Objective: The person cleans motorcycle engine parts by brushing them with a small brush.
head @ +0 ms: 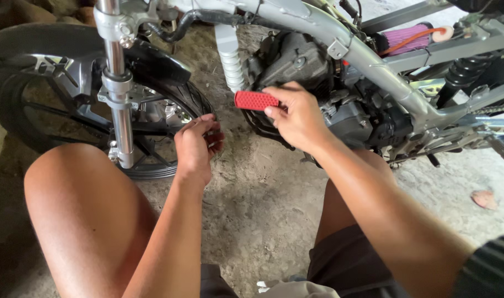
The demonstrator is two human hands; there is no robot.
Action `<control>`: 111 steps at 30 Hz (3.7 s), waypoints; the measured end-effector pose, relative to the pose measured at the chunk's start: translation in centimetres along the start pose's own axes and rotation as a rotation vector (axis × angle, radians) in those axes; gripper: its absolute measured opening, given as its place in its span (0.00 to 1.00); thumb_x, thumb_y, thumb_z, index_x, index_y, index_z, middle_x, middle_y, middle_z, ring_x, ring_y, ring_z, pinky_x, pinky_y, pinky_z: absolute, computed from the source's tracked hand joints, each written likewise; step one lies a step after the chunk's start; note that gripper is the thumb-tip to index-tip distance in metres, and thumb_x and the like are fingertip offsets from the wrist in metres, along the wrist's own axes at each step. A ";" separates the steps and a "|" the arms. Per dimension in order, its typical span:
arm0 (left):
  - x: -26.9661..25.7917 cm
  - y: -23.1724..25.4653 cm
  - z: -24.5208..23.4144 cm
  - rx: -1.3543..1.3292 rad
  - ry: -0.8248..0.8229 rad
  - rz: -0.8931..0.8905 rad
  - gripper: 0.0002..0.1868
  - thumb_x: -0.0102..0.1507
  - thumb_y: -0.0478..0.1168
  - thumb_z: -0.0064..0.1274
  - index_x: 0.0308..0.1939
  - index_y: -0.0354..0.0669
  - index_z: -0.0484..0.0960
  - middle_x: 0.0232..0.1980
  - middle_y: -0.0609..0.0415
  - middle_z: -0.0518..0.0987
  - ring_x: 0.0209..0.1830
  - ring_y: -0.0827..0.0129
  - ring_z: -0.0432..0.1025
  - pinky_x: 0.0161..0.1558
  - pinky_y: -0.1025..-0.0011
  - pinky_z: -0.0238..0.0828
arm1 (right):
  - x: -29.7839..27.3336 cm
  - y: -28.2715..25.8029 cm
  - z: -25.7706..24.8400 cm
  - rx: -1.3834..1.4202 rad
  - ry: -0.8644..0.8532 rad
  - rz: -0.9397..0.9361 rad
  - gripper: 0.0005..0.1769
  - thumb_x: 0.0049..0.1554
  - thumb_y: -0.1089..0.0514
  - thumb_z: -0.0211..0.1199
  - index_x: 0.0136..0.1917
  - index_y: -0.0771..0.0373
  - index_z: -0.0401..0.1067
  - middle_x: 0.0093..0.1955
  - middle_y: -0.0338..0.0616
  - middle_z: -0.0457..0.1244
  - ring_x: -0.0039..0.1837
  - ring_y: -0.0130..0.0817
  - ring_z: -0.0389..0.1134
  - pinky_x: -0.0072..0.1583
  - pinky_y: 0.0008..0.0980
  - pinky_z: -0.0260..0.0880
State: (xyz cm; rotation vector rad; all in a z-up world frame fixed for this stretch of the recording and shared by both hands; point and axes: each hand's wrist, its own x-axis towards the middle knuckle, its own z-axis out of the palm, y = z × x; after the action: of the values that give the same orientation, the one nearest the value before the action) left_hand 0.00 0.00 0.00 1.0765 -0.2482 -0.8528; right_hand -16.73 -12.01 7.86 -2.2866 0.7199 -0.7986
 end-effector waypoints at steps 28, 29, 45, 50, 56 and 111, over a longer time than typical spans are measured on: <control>0.5 1.2 -0.6 -0.189 -0.003 0.047 0.13 0.63 0.39 0.46 0.49 0.38 0.80 0.38 0.56 0.79 0.32 0.69 0.74 0.36 0.69 0.70 | 3.6 2.5 3.4 -0.158 0.268 -0.114 0.06 0.55 0.66 0.71 0.45 0.69 0.76 0.40 0.49 0.72 0.40 0.28 0.73 0.45 0.30 0.74; 0.4 1.2 -0.7 -0.172 0.001 0.053 0.13 0.63 0.39 0.46 0.49 0.38 0.80 0.38 0.56 0.79 0.32 0.69 0.74 0.36 0.69 0.70 | 3.4 2.8 2.5 -0.046 0.258 0.005 0.06 0.56 0.65 0.70 0.46 0.69 0.75 0.40 0.49 0.72 0.39 0.28 0.72 0.43 0.31 0.74; 1.0 0.6 -0.8 -0.199 -0.012 0.063 0.14 0.63 0.38 0.45 0.49 0.36 0.79 0.39 0.55 0.79 0.32 0.68 0.74 0.34 0.69 0.70 | 2.7 3.9 2.4 0.073 0.204 -0.028 0.08 0.56 0.65 0.69 0.48 0.71 0.74 0.40 0.50 0.72 0.38 0.30 0.72 0.40 0.31 0.73; 0.9 0.6 -0.7 -0.178 -0.001 0.048 0.14 0.63 0.38 0.46 0.49 0.37 0.80 0.39 0.54 0.79 0.32 0.68 0.75 0.35 0.69 0.70 | 3.9 2.5 5.1 -0.098 0.188 -0.127 0.08 0.56 0.63 0.71 0.46 0.71 0.75 0.38 0.51 0.72 0.37 0.28 0.73 0.42 0.30 0.74; 0.7 0.6 -0.4 -0.185 0.000 0.035 0.14 0.63 0.38 0.46 0.49 0.37 0.80 0.40 0.55 0.79 0.33 0.69 0.75 0.36 0.68 0.70 | 2.4 4.0 2.5 -0.058 0.248 -0.044 0.08 0.55 0.64 0.70 0.46 0.70 0.74 0.40 0.51 0.72 0.38 0.31 0.71 0.40 0.32 0.72; 2.1 0.3 7.2 0.129 0.158 0.189 0.19 0.69 0.45 0.50 0.34 0.29 0.84 0.20 0.52 0.76 0.15 0.74 0.65 0.19 0.70 0.60 | -4.8 0.7 2.1 -0.264 0.089 -0.137 0.07 0.55 0.65 0.66 0.50 0.65 0.75 0.45 0.52 0.70 0.46 0.43 0.75 0.48 0.36 0.73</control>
State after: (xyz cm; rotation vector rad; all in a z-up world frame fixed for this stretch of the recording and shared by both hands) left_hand -2.55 -6.26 3.25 1.2135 -0.2703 -0.5858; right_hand -18.71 -8.59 4.29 -2.5730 0.7526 -0.9204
